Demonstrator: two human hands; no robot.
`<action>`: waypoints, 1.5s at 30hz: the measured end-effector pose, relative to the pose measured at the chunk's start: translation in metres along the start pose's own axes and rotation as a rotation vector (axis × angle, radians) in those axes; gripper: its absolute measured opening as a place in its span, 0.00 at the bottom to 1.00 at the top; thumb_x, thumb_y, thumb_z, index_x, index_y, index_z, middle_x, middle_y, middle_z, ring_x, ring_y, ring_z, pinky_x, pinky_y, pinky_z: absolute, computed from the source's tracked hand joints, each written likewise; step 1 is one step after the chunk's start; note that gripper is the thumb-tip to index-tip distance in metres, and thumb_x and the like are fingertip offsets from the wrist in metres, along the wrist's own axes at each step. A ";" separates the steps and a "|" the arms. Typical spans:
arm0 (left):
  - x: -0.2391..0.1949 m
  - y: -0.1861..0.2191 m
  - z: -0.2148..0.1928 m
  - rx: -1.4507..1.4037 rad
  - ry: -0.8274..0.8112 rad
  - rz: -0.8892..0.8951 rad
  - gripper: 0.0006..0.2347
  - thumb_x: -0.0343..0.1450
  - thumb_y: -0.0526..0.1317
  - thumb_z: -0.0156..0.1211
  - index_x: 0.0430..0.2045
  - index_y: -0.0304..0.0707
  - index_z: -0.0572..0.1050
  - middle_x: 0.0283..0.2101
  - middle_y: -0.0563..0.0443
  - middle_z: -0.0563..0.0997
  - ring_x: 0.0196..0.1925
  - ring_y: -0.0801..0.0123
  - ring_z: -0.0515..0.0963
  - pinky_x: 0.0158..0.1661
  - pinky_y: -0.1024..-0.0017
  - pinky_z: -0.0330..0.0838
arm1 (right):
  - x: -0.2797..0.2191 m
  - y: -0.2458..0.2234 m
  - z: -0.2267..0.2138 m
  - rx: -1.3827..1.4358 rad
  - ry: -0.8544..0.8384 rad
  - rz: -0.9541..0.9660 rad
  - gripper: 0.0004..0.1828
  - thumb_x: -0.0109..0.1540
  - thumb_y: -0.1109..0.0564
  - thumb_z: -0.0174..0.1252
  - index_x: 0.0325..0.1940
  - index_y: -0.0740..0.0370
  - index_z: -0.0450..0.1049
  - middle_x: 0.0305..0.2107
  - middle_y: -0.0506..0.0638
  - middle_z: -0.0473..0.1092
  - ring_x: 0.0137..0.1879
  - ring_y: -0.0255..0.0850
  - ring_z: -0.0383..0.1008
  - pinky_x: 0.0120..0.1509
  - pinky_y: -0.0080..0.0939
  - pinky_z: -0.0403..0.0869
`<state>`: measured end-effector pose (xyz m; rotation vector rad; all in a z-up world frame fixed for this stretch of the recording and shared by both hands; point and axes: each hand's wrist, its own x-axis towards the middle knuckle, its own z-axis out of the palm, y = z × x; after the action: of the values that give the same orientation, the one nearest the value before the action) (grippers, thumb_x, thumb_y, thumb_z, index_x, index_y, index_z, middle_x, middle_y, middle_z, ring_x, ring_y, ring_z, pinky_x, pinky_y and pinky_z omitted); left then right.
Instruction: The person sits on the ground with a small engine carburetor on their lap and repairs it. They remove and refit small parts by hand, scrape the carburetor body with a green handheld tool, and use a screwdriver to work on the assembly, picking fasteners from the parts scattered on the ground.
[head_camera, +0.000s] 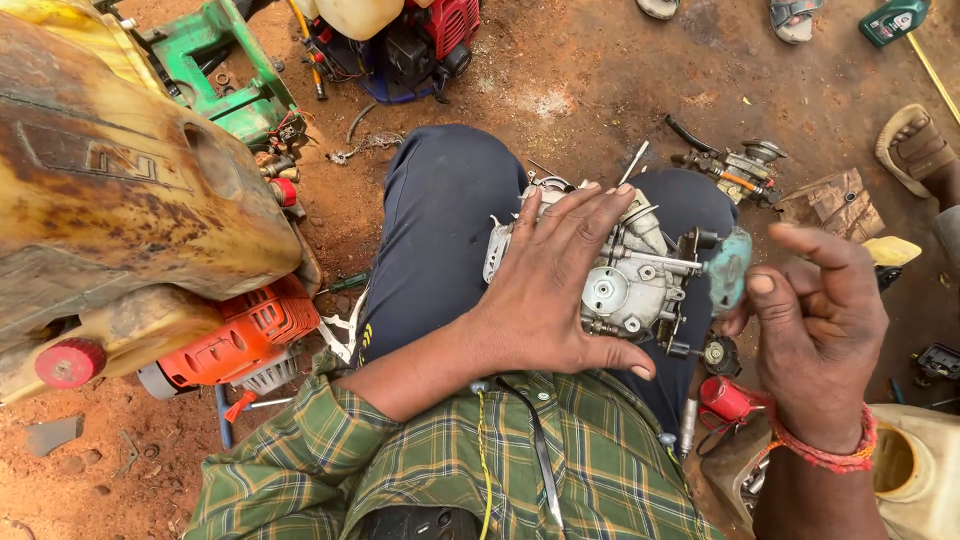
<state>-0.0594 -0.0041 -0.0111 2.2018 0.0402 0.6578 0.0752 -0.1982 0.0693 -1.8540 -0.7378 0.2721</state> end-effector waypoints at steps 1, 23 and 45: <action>-0.003 0.002 0.003 0.026 0.006 -0.040 0.62 0.53 0.75 0.65 0.76 0.33 0.45 0.76 0.33 0.58 0.80 0.40 0.54 0.75 0.32 0.37 | 0.001 -0.005 0.000 0.022 -0.044 -0.042 0.14 0.68 0.67 0.55 0.58 0.70 0.71 0.38 0.51 0.75 0.39 0.32 0.76 0.44 0.29 0.77; 0.009 -0.004 0.013 -0.020 0.131 -0.047 0.40 0.58 0.55 0.74 0.60 0.33 0.61 0.58 0.34 0.72 0.69 0.40 0.68 0.76 0.40 0.43 | 0.011 0.005 0.004 -0.089 0.001 0.030 0.19 0.64 0.68 0.63 0.60 0.71 0.75 0.34 0.54 0.74 0.35 0.35 0.73 0.40 0.32 0.72; 0.050 -0.013 0.031 -0.048 0.061 -0.004 0.31 0.61 0.53 0.74 0.52 0.37 0.68 0.47 0.42 0.73 0.57 0.47 0.72 0.66 0.47 0.63 | 0.029 0.043 -0.010 -0.104 0.033 -0.225 0.13 0.71 0.62 0.61 0.58 0.72 0.74 0.40 0.58 0.71 0.42 0.38 0.75 0.46 0.33 0.74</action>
<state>0.0013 -0.0057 -0.0145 2.1348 0.0595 0.7161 0.1180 -0.1985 0.0389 -1.8479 -0.9446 0.0593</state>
